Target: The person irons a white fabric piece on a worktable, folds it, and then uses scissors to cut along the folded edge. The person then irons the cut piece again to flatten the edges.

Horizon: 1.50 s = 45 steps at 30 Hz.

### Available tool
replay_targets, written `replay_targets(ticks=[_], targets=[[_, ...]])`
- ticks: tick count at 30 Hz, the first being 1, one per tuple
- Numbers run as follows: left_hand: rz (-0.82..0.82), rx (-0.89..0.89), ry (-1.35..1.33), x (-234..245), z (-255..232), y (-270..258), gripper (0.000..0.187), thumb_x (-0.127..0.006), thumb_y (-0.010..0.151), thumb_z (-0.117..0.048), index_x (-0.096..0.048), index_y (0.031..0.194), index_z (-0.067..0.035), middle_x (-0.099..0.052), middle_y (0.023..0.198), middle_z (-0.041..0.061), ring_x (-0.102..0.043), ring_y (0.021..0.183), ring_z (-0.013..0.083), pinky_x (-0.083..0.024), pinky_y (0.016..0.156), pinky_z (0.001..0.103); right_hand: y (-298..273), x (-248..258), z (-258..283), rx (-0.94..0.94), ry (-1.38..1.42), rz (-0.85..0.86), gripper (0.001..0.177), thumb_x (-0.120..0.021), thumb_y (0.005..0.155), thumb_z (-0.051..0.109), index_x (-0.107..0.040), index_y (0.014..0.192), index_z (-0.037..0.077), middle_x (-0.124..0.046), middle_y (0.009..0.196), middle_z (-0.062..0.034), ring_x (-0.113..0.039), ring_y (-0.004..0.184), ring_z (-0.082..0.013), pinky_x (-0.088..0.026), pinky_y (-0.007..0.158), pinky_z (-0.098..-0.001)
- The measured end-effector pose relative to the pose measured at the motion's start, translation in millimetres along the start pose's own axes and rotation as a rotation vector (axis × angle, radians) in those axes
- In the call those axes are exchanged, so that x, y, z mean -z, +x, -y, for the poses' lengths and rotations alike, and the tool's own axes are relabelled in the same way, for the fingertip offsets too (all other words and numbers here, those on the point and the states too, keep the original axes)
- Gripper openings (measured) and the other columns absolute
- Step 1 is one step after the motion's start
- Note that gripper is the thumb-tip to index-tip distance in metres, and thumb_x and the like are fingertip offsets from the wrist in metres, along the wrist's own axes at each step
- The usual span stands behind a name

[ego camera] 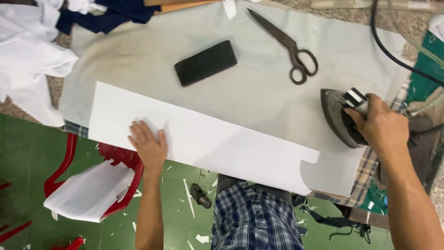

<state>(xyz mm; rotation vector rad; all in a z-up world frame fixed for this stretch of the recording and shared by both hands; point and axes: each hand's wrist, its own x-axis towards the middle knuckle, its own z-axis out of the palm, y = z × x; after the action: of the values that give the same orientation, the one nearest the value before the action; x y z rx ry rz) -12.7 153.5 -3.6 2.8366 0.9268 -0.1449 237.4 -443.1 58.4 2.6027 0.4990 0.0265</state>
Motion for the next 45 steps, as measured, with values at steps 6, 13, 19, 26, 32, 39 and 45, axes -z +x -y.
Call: replay_targets(ticks=[6, 13, 19, 26, 32, 39, 45], targets=[[-0.173, -0.676, 0.093, -3, -121, -71, 0.07, -0.05, 0.103, -0.048, -0.047, 0.148, 0.006, -0.037, 0.158, 0.03, -0.031, 0.15, 0.0457, -0.023, 0.123, 0.064, -3, 48, 8, 0.16, 0.366, -0.656, 0.048, -0.059, 0.112, 0.043, -0.066, 0.124, -0.003, -0.068, 0.109, -0.0179, -0.063, 0.091, -0.0281, -0.051, 0.063, -0.0313], [-0.34, -1.294, -0.163, -47, -235, -136, 0.057, -0.074, 0.089, -0.039, -0.06, 0.136, -0.009, -0.057, 0.144, 0.014, -0.055, 0.135, 0.031, -0.045, 0.114, 0.049, -104, -30, 85, 0.43, 0.93, -0.632, 0.008, -0.069, 0.096, 0.013, -0.075, 0.093, 0.009, -0.062, 0.078, -0.0063, -0.06, 0.069, -0.0254, -0.051, 0.068, -0.037], [-0.555, -0.75, -0.357, -50, -276, -124, 0.03, -0.072, 0.093, -0.017, -0.073, 0.119, -0.003, -0.072, 0.122, 0.015, -0.066, 0.119, 0.0345, -0.048, 0.11, 0.054, -120, -65, 99, 0.298, 0.745, -0.495, 0.026, -0.07, 0.096, 0.026, -0.077, 0.113, 0.008, -0.065, 0.095, -0.0104, -0.059, 0.084, -0.0268, -0.047, 0.076, -0.0388], [-0.319, -0.861, -0.264, -68, -320, -139, 0.036, -0.066, 0.097, -0.026, -0.068, 0.127, -0.006, -0.059, 0.144, 0.017, -0.047, 0.142, 0.0325, -0.03, 0.121, 0.056, -116, -41, 95, 0.336, 0.93, -0.502, 0.011, -0.066, 0.1, 0.016, -0.075, 0.099, 0.01, -0.064, 0.093, -0.0079, -0.058, 0.085, -0.0257, -0.046, 0.081, -0.0381], [-0.247, -0.903, -0.219, -75, -298, -160, 0.045, -0.064, 0.098, -0.036, -0.065, 0.131, -0.006, -0.057, 0.146, 0.017, -0.046, 0.143, 0.0308, -0.028, 0.123, 0.054, -122, -42, 91, 0.406, 0.964, -0.498, 0.008, -0.065, 0.099, 0.011, -0.072, 0.095, 0.009, -0.063, 0.082, -0.0061, -0.06, 0.076, -0.0233, -0.048, 0.077, -0.0369], [-0.192, -0.824, -0.179, -87, -290, -186, 0.064, -0.057, 0.098, -0.05, -0.054, 0.147, -0.009, -0.047, 0.156, 0.018, -0.039, 0.147, 0.0348, -0.023, 0.124, 0.056, -130, -53, 88, 0.466, 0.849, -0.553, 0.016, -0.059, 0.104, 0.015, -0.074, 0.1, 0.012, -0.063, 0.091, -0.0071, -0.059, 0.081, -0.0228, -0.047, 0.08, -0.0372], [-0.091, -0.862, -0.309, -95, -330, -217, 0.071, -0.051, 0.097, -0.061, -0.05, 0.151, -0.014, -0.043, 0.159, 0.014, -0.037, 0.149, 0.0325, -0.022, 0.123, 0.058, -133, -57, 88, 0.495, 0.831, -0.543, 0.022, -0.053, 0.106, 0.019, -0.073, 0.101, 0.012, -0.06, 0.096, -0.0093, -0.059, 0.088, -0.0253, -0.047, 0.081, -0.0383]])
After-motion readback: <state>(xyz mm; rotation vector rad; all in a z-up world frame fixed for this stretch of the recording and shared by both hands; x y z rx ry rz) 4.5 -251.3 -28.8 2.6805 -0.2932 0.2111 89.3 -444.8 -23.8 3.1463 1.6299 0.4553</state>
